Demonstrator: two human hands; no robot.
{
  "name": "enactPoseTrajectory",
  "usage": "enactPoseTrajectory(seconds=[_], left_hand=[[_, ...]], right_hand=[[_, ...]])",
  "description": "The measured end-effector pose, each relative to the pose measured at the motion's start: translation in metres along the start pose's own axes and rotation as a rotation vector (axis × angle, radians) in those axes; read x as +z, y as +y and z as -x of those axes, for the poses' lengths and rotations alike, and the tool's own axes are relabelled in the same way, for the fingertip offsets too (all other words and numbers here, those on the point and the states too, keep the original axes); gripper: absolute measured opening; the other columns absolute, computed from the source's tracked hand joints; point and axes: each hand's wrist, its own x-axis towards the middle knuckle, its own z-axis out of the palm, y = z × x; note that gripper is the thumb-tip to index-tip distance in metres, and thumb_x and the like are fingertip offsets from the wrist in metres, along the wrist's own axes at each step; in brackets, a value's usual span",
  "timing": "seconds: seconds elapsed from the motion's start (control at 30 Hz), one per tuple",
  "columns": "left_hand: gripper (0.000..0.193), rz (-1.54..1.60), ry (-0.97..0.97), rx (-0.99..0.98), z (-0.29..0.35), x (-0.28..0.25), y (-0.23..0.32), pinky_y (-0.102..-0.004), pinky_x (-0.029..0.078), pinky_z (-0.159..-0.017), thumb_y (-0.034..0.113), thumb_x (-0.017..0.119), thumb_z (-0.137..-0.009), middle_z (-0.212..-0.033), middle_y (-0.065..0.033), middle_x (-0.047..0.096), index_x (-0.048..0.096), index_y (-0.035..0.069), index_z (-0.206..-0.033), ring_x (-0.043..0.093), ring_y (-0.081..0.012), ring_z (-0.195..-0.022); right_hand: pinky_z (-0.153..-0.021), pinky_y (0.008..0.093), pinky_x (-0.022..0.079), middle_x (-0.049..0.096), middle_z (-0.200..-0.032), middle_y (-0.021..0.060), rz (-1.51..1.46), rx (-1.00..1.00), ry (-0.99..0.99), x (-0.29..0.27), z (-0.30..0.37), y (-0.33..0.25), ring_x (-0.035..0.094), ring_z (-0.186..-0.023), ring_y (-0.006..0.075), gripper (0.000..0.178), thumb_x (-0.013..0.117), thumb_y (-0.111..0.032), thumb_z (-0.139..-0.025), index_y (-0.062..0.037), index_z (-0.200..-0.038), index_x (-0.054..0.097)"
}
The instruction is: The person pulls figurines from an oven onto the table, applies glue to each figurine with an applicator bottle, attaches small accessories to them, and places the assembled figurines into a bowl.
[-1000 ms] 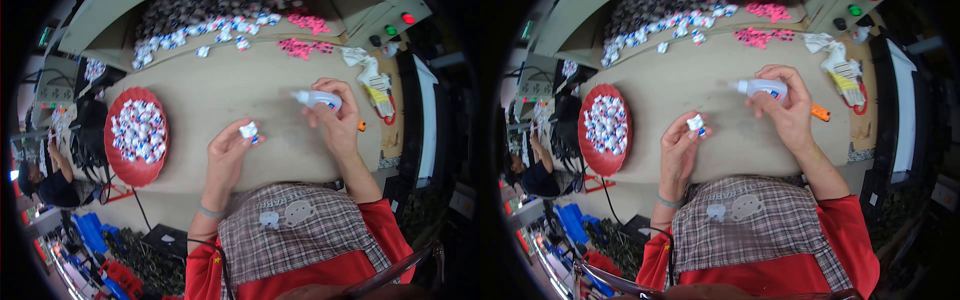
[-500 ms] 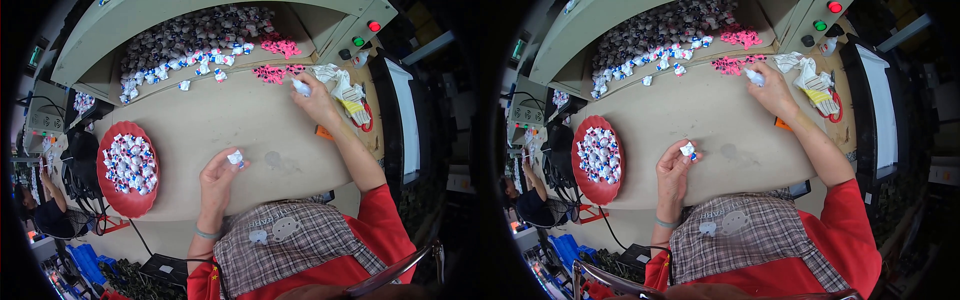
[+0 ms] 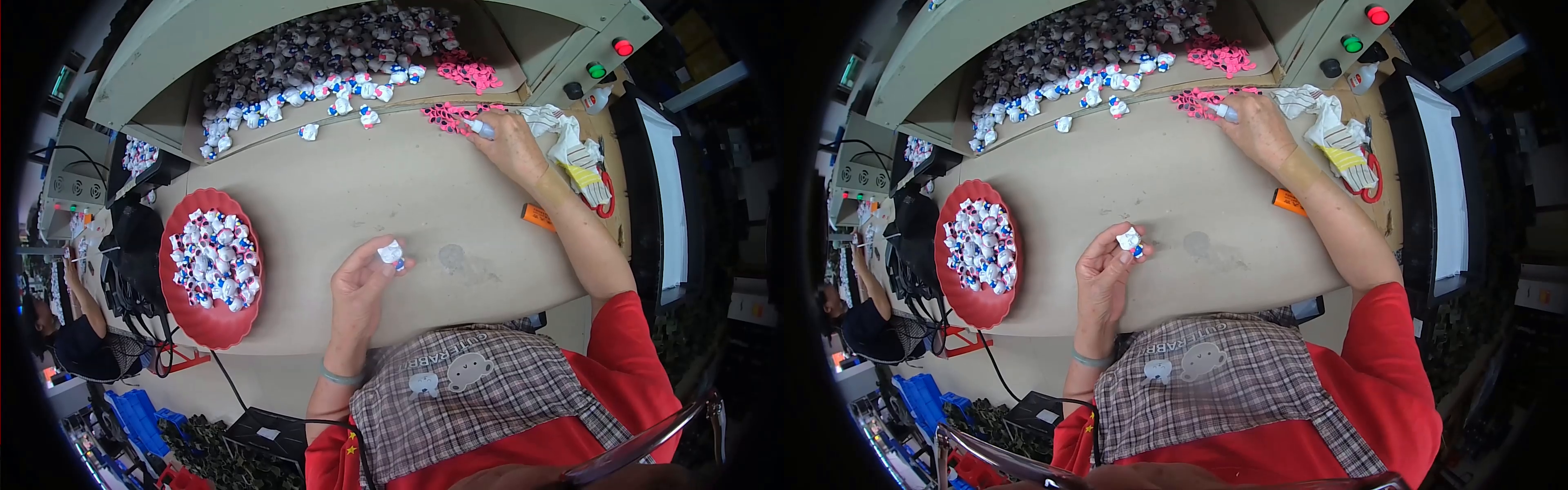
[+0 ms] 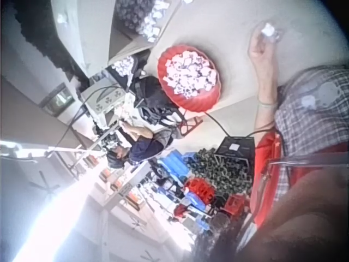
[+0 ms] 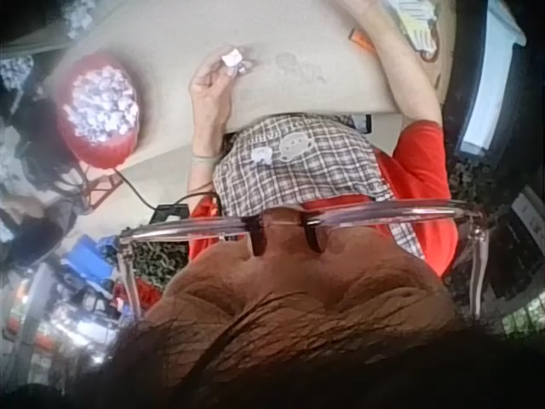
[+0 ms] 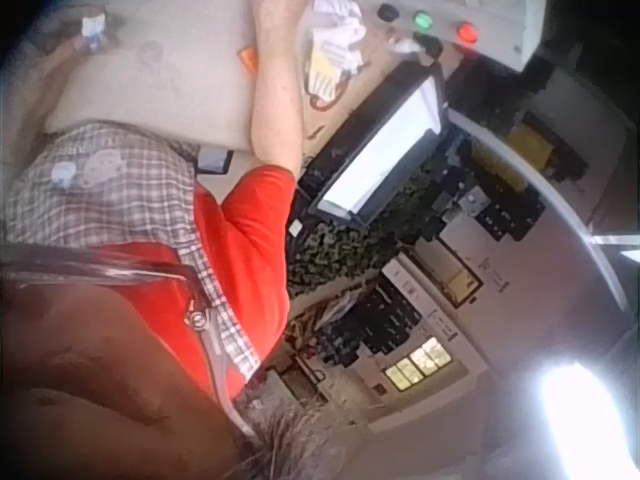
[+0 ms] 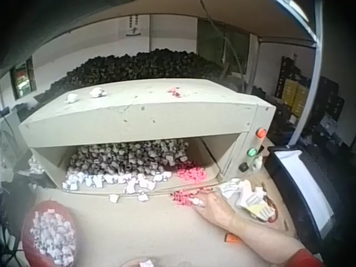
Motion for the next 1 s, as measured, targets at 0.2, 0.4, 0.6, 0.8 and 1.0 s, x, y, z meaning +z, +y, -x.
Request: enactPoseTrajectory(seconds=[0.2, 0.4, 0.6, 0.8, 1.0], left_hand=[[0.031, -0.014, 0.000, -0.001, 0.000, 0.001, -0.001, -0.0323, 0.051, -0.083, -0.006, 0.055, -0.086, -0.111, -0.0159, 0.061, 0.056, -0.003, -0.117, 0.065, -0.0242, -0.094], [0.031, -0.018, -0.008, 0.001, 0.002, 0.002, 0.000, -0.0325, 0.051, -0.084, -0.006, 0.054, -0.086, -0.112, -0.0158, 0.061, 0.056, -0.004, -0.117, 0.064, -0.0242, -0.094], [0.032, -0.004, 0.026, 0.020, 0.000, 0.006, 0.001, -0.0330, 0.051, -0.084, -0.005, 0.054, -0.086, -0.112, -0.0155, 0.061, 0.055, -0.003, -0.118, 0.063, -0.0239, -0.096], [0.035, -0.038, -0.028, -0.031, -0.002, 0.006, -0.003, -0.0307, 0.050, -0.084, -0.004, 0.057, -0.086, -0.112, -0.0146, 0.061, 0.053, -0.003, -0.121, 0.063, -0.0212, -0.095], [0.035, -0.052, -0.007, -0.002, 0.001, 0.010, -0.003, -0.0290, 0.049, -0.085, -0.002, 0.059, -0.086, -0.110, -0.0133, 0.062, 0.054, -0.003, -0.121, 0.062, -0.0189, -0.096]], right_hand=[[-0.071, 0.0413, 0.048, 0.060, -0.083, 0.0164, 0.101, -0.236, 0.112, 0.006, 0.002, 0.011, 0.060, -0.076, 0.0347, 0.017, 0.065, -0.008, -0.075, 0.0027, -0.087, 0.062], [-0.067, 0.0377, 0.050, 0.063, -0.083, 0.0142, 0.009, -0.243, 0.052, -0.001, 0.013, 0.003, 0.061, -0.071, 0.0308, 0.017, 0.063, -0.008, -0.075, 0.0012, -0.089, 0.061], [-0.053, 0.0254, 0.048, 0.062, -0.072, 0.0042, -0.719, 0.256, -0.273, -0.018, 0.037, -0.045, 0.058, -0.056, 0.0105, 0.009, 0.060, -0.010, -0.084, -0.0012, -0.085, 0.061], [-0.051, 0.0206, 0.045, 0.061, -0.073, 0.0035, -1.035, 0.302, -0.424, -0.006, 0.069, -0.078, 0.057, -0.057, 0.0073, 0.005, 0.059, -0.001, -0.081, -0.0008, -0.086, 0.061], [-0.051, 0.0210, 0.045, 0.059, -0.074, 0.0033, -1.168, 0.267, -0.563, 0.000, 0.085, -0.098, 0.057, -0.058, 0.0079, 0.003, 0.062, -0.002, -0.081, -0.0003, -0.084, 0.061]])
